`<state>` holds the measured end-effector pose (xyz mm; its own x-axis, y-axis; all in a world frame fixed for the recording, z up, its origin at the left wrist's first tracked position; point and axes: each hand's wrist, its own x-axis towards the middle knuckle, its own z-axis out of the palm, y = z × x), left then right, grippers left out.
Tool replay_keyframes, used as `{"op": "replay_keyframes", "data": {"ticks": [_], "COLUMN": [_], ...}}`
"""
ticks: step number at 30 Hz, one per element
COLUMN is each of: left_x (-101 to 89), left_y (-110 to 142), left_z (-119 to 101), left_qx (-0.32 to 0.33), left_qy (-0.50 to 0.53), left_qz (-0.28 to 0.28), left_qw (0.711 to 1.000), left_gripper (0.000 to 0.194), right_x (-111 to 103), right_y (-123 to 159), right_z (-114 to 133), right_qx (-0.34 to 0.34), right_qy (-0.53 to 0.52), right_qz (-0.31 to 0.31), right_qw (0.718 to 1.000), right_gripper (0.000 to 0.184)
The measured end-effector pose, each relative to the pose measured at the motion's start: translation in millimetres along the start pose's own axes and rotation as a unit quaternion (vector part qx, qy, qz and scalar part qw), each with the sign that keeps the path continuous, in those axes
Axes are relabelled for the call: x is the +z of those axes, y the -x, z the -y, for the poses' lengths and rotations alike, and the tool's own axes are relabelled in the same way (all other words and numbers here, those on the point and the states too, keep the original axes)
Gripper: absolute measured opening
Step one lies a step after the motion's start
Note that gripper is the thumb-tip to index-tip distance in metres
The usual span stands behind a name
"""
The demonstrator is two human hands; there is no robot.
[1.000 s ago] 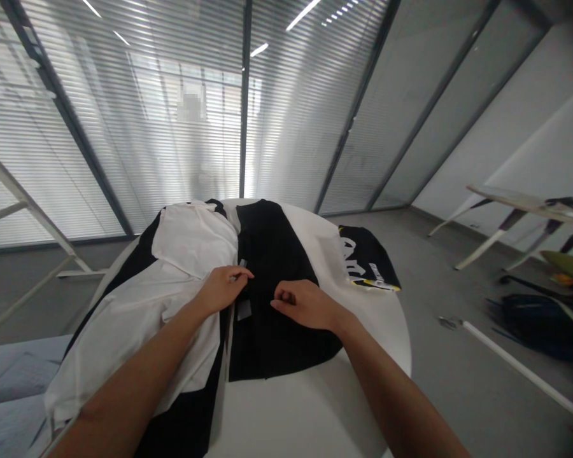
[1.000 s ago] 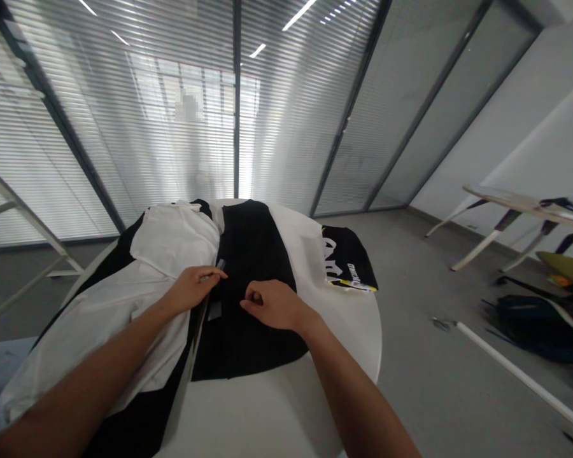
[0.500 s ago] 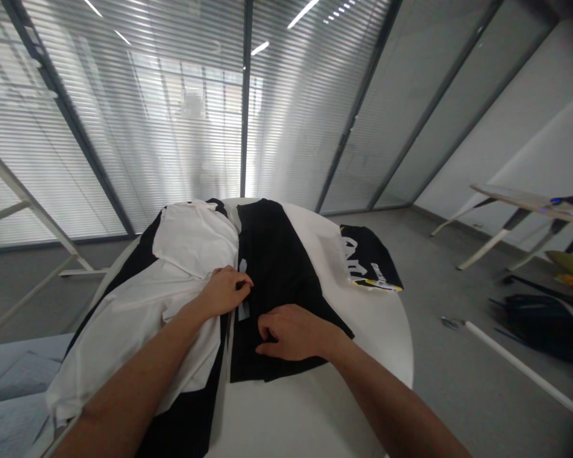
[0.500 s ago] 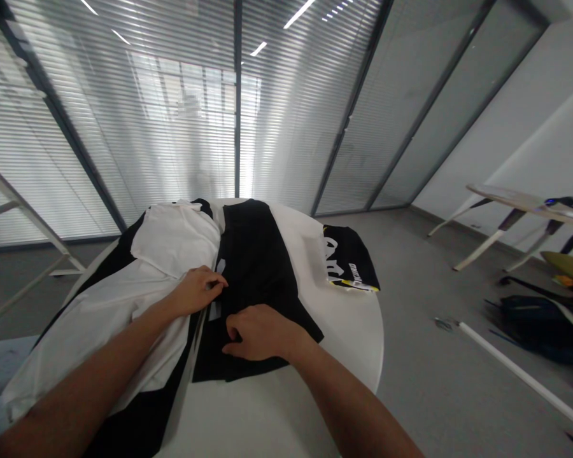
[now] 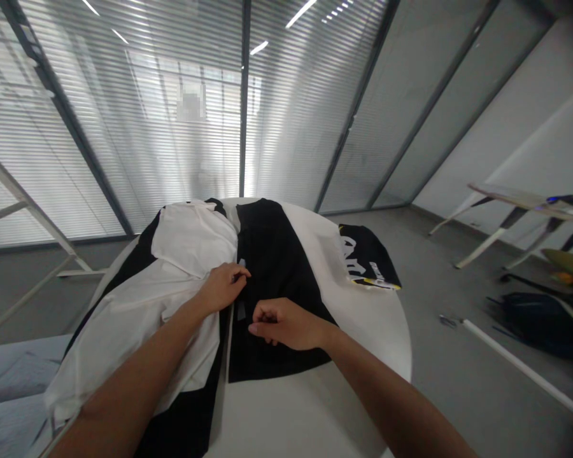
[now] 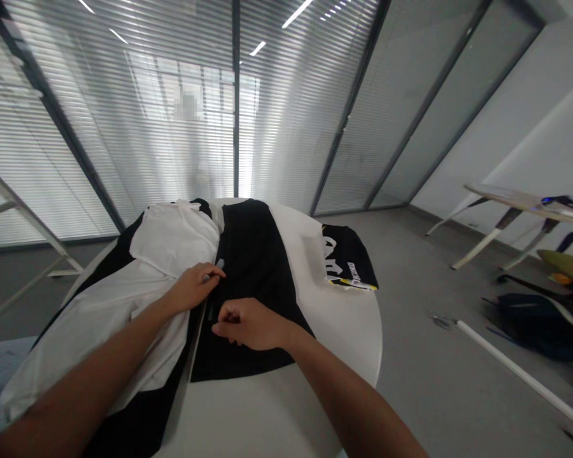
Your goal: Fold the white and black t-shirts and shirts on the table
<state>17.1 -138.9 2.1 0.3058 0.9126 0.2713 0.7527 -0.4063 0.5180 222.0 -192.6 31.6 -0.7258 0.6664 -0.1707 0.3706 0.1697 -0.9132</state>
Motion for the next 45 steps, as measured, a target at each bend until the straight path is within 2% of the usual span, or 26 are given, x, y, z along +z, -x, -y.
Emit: {"op": "replay_keyframes", "data": {"ticks": [3,9,12,15,17,19,20,21,23,24,26,28,30,34,39,42,45], "left_x": [-0.2,-1.7,-1.6,-1.3,-1.1,-1.1,-1.1,-1.3,-1.8,-2.1,-2.5,-2.2,-1.2,1.2,2.9,2.5,0.8], "left_y": [0.3,4.3,6.8,8.1,7.7,6.2,5.2,4.0,1.7,0.9,0.1,0.9,2.6,5.7,7.5,8.7,10.9], "left_z": [-0.4,-4.6,-4.7,-3.7,-2.7,-1.6,-1.1,-0.7,-0.1,0.0,-0.3,-1.0,-1.7,-1.0,1.4,-1.9,-11.1], "left_qx": [-0.008,-0.015,-0.004,0.009,0.011,0.008,0.006,0.005,0.002,-0.002,-0.015,-0.03,-0.034,-0.025,-0.002,0.031,0.077], "left_qy": [-0.033,-0.094,-0.107,-0.107,-0.097,-0.077,-0.065,-0.052,-0.029,-0.023,-0.026,-0.05,-0.086,-0.128,-0.141,-0.15,-0.146], "left_qz": [0.007,0.032,0.034,0.033,0.036,0.041,0.041,0.039,0.026,0.016,0.0,-0.002,0.011,0.032,0.013,-0.023,-0.047], "left_qw": [0.999,0.995,0.994,0.994,0.995,0.996,0.997,0.998,0.999,1.0,1.0,0.998,0.996,0.991,0.99,0.988,0.985], "left_gripper": [0.023,0.021,0.025,0.035,0.04,0.041,0.041,0.04,0.037,0.034,0.029,0.028,0.025,0.023,0.021,0.021,0.025], "right_x": [5.3,15.4,16.5,11.8,3.5,-9.7,-17.9,-26.8,-45.6,-54.8,-70.7,-81.7,-87.0,-86.0,-81.5,-79.2,-76.0], "right_y": [-4.7,-13.7,-13.7,-10.0,-5.9,-0.6,2.4,5.6,12.5,16.0,22.2,26.6,28.9,30.3,32.3,32.1,31.9], "right_z": [-5.0,-17.5,-16.7,-11.4,-7.6,-5.0,-4.7,-5.2,-8.9,-12.0,-19.7,-27.0,-31.3,-28.1,-21.7,-23.6,-23.9], "right_qx": [0.031,-0.003,-0.003,0.015,0.016,0.007,0.01,0.024,0.085,0.122,0.18,0.2,0.213,0.278,0.314,0.337,0.331], "right_qy": [-0.073,-0.105,-0.155,-0.184,-0.122,0.025,0.119,0.214,0.363,0.405,0.442,0.445,0.413,0.307,0.202,0.144,0.083], "right_qz": [0.016,0.021,0.029,0.068,0.062,-0.005,-0.054,-0.106,-0.188,-0.207,-0.209,-0.164,-0.087,0.042,0.123,0.154,0.199], "right_qw": [0.997,0.994,0.987,0.98,0.99,1.0,0.991,0.971,0.908,0.882,0.853,0.858,0.881,0.909,0.92,0.918,0.919], "right_gripper": [0.03,0.03,0.033,0.037,0.033,0.027,0.026,0.028,0.033,0.034,0.037,0.038,0.038,0.039,0.041,0.043,0.047]}}
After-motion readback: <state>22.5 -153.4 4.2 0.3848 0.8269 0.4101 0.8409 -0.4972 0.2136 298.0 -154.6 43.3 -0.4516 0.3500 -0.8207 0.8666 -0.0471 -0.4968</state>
